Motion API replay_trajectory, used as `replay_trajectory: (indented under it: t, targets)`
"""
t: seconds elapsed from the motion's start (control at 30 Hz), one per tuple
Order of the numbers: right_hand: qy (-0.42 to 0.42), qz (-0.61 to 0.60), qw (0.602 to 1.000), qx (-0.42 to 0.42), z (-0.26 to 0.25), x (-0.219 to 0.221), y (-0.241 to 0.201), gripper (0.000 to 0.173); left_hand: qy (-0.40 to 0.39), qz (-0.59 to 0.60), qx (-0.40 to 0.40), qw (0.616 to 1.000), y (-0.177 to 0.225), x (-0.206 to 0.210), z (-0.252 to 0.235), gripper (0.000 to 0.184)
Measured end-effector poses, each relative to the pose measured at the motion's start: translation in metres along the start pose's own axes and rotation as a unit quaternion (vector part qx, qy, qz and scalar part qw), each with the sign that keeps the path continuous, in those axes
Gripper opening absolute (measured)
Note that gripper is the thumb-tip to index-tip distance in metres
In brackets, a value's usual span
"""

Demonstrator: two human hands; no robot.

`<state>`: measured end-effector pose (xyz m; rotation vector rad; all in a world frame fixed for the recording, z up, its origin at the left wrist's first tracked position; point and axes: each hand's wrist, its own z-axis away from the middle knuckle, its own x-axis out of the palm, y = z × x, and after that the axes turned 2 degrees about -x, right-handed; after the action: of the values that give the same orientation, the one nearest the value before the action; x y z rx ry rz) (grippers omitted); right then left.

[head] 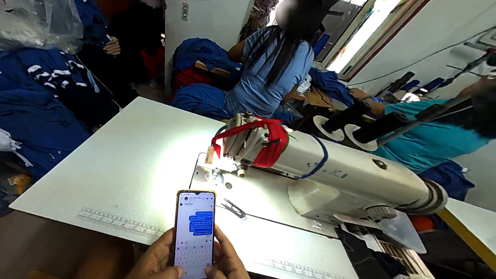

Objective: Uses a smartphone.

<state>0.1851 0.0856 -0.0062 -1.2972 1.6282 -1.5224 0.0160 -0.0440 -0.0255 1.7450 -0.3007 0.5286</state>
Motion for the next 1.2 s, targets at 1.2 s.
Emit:
replay_trajectory:
  t: [1.2]
  targets:
    - [0.133,0.010,0.990,-0.036,0.054,-0.013,-0.010,0.060,-0.013,-0.069,-0.017,0.997,-0.022,0.061,-0.004,0.059]
